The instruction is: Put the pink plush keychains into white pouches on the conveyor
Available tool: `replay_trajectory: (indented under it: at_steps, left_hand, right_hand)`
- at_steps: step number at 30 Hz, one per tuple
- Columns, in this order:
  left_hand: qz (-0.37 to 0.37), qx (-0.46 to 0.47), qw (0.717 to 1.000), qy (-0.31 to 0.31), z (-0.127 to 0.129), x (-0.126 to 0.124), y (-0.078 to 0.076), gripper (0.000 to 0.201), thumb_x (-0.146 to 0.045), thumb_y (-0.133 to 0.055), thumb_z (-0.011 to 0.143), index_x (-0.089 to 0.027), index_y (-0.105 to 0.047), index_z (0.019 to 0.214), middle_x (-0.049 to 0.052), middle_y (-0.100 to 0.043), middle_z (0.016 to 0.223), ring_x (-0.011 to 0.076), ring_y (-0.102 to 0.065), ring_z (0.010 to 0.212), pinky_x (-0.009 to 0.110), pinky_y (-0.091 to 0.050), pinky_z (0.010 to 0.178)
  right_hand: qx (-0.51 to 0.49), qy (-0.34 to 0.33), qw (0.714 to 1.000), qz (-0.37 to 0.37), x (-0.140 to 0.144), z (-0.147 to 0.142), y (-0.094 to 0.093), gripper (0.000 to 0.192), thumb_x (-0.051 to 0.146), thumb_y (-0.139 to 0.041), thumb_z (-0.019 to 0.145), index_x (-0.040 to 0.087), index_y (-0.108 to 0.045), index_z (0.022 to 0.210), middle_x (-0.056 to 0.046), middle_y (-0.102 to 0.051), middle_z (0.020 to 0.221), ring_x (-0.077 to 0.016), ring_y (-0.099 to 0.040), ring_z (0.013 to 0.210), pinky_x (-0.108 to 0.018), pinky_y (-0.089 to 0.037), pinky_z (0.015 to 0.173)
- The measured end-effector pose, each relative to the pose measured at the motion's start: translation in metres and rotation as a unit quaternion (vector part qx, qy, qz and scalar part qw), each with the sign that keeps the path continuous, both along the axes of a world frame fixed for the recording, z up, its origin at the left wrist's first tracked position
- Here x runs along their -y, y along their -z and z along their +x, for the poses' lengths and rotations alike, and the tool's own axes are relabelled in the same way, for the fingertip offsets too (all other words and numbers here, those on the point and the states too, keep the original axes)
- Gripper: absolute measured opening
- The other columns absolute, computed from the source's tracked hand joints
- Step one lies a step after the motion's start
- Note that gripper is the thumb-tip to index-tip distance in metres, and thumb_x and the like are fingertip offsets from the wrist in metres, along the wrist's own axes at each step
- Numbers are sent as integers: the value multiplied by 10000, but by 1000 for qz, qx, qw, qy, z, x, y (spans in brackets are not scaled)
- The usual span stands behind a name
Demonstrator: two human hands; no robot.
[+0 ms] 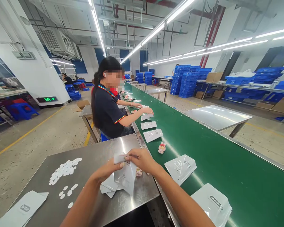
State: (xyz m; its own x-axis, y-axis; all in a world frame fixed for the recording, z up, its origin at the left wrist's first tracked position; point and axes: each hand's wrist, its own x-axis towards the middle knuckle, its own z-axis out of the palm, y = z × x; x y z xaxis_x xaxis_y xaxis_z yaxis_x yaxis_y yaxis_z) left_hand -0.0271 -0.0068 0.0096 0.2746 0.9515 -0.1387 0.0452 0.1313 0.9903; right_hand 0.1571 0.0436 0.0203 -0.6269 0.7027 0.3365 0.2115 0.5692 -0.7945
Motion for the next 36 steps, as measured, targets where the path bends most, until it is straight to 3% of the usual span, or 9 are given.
replay_trajectory:
  at_steps: [5,9,14,21,25,28,31,33,36]
  left_hand:
    - [-64,136,989,-13,46,-9,25,521,-517,-630,727,-144,-610,1090,96,-677,931,216,-620,844,350,-448,815]
    - [-58,132,989,-25,71,-7,40,486,-505,-700,658,-130,-652,963,74,-675,863,183,-607,785,288,-443,764]
    - [-44,112,993,4,87,-3,49,505,-513,-743,572,-108,-659,862,46,-646,732,158,-570,664,245,-421,639]
    - [25,44,999,-12,100,4,47,353,-412,-722,632,-139,-626,834,5,-604,734,130,-515,656,215,-389,611]
    - [49,5,999,-23,103,9,42,341,-388,-703,648,-150,-632,882,14,-609,758,154,-518,686,240,-396,629]
    - [60,-1,998,-7,108,13,42,343,-375,-703,650,-142,-625,890,15,-598,741,156,-512,690,245,-391,640]
    - [75,-10,997,0,118,19,44,322,-357,-685,670,-132,-615,889,20,-599,758,154,-515,698,237,-385,622]
    - [98,-53,994,3,126,25,43,241,-330,-656,692,-127,-626,818,17,-606,737,154,-520,689,238,-384,610]
    - [119,-103,986,49,125,27,33,229,-324,-639,701,-144,-657,841,21,-655,807,183,-568,762,257,-420,673]
  right_hand:
    - [127,218,959,-130,-54,66,5,348,464,-434,859,187,-642,889,-35,-654,843,-154,-588,753,-240,-431,629]
    - [187,297,918,-183,-87,116,23,393,472,-519,788,132,-567,596,-48,-550,525,-164,-522,521,-277,-384,512]
    - [151,263,936,-179,-78,116,31,375,490,-589,716,168,-484,554,30,-481,481,-106,-458,479,-229,-367,495]
    - [-24,190,971,-146,-17,95,-19,395,580,-481,791,189,-517,748,48,-477,555,-87,-435,464,-206,-365,455]
    - [60,164,977,-120,9,95,-23,304,492,-534,803,191,-531,765,34,-545,560,-99,-466,471,-214,-368,465]
    - [127,134,982,-37,26,97,-18,305,451,-461,863,203,-597,752,-38,-663,844,-171,-594,766,-302,-461,702]
    - [184,69,979,53,46,99,-16,398,466,-426,880,209,-665,693,-30,-459,1342,-274,-375,1238,-431,-308,1002]
    - [209,26,976,57,57,100,-17,377,489,-472,852,210,-692,726,-13,-349,1424,-300,-274,1304,-447,-260,1041]
    - [200,-10,980,7,61,107,-17,359,463,-455,866,211,-705,812,-46,-476,1324,-263,-453,1184,-370,-365,975]
